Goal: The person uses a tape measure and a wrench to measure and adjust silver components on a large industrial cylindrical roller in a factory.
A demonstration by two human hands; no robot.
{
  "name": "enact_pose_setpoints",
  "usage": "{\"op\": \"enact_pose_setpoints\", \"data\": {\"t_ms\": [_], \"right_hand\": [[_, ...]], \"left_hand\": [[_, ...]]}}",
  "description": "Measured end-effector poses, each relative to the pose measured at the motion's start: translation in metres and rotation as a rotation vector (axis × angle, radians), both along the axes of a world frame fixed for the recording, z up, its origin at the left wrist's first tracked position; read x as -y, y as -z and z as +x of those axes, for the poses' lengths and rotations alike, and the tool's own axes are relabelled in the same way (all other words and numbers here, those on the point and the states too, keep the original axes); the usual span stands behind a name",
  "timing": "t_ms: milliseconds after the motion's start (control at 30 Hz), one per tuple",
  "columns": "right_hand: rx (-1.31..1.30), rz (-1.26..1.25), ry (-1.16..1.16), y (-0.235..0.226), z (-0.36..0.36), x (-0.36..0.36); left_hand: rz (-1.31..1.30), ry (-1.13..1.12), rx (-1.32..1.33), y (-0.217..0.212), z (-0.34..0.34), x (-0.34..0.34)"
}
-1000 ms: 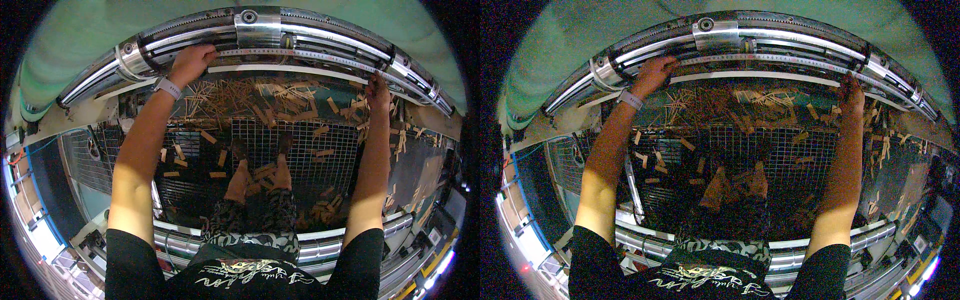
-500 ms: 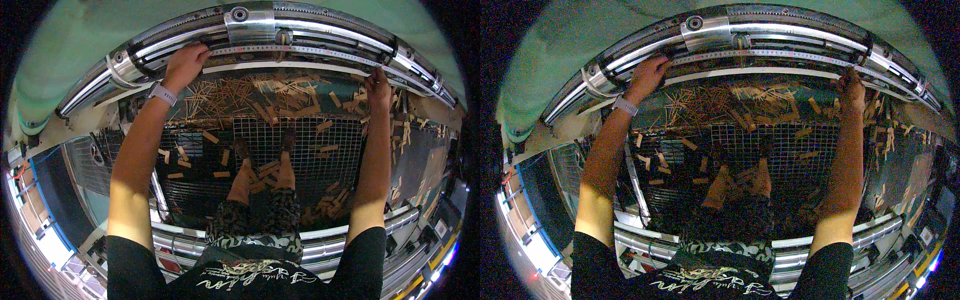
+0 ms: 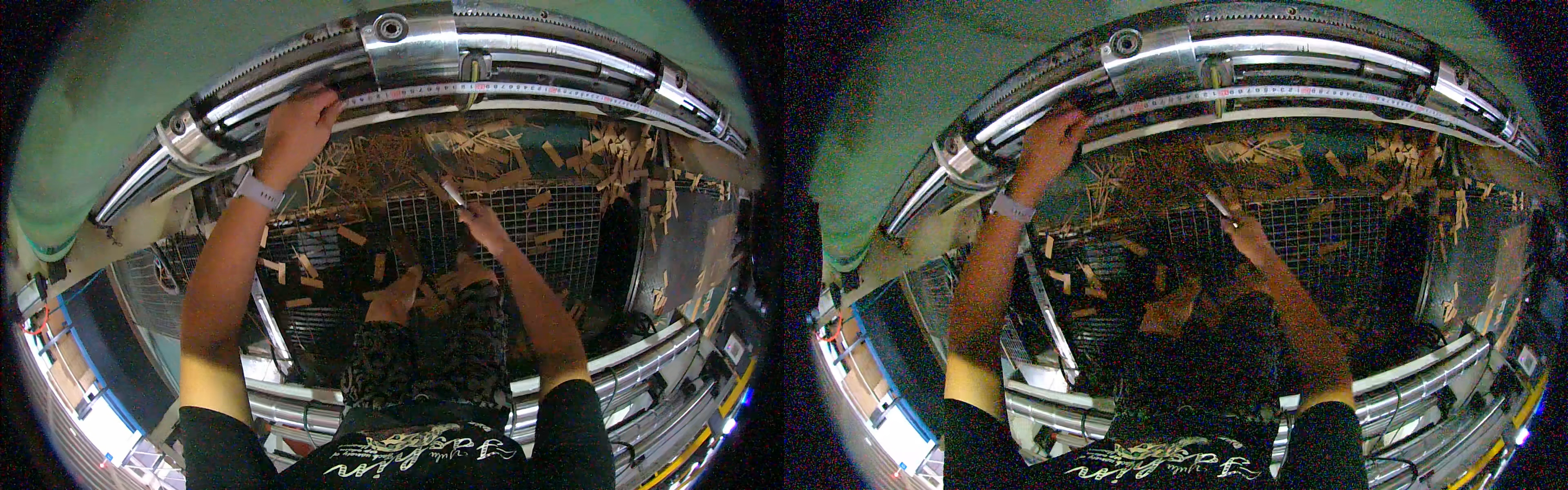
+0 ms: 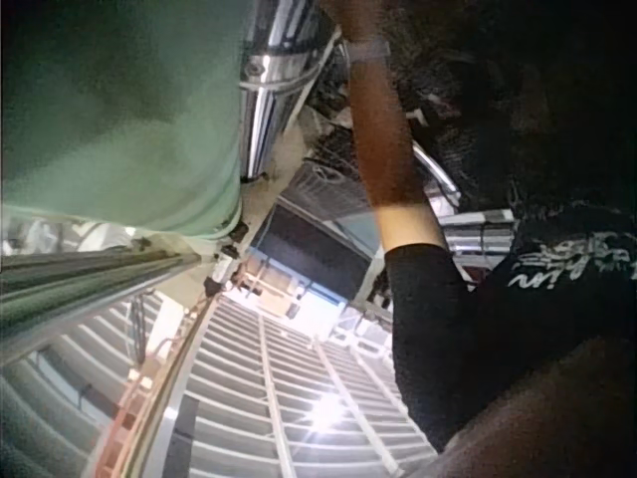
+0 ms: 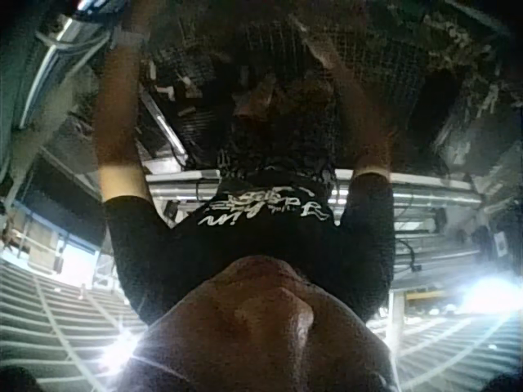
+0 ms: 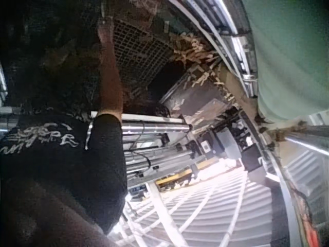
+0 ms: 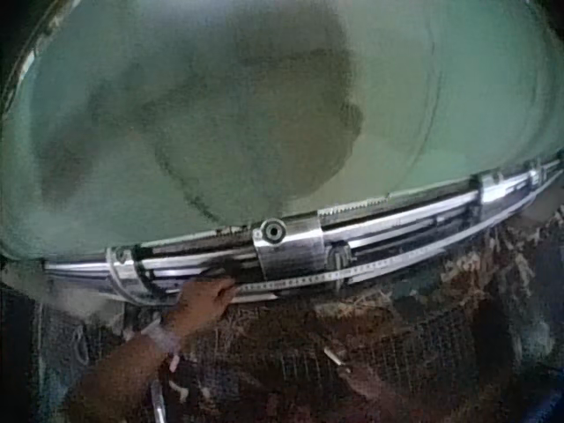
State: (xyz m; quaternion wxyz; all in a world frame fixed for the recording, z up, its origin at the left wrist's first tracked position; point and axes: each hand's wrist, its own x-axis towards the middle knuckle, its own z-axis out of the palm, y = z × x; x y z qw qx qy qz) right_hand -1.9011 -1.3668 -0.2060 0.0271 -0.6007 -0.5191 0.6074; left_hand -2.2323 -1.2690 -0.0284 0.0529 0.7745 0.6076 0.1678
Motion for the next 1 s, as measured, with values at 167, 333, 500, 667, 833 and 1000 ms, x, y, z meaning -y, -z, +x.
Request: {"op": "enact_pose_setpoints", "data": {"t_ms": [167,333,500,667,833,1000], "right_hand": [[-0.161,0.274,0.114,0.084,-0.001,-0.029],[0.179,0.667,0.044,0.092,0.002,-0.134],[0.388,1.461,-0.137,0.143,0.02,-0.217],[0.387,1.425,-0.17,0.156,0.006,-0.244],[0.195,1.426,-0.053,0.162,0.014,-0.262],[0.224,1.534,-0.048,0.156,0.001,-0.251]], "left_hand": [[-0.027,0.005,-0.005,-0.012,0.007,0.0],[0.051,-0.002,-0.041,-0.013,0.011,0.009],[0.111,0.052,-0.113,-0.007,0.01,0.009],[0.098,-0.084,-0.058,-0.003,0.005,0.016],[0.196,-0.019,0.089,0.005,0.016,0.006],[0.144,0.073,0.014,0.004,0.011,0.007]]}}
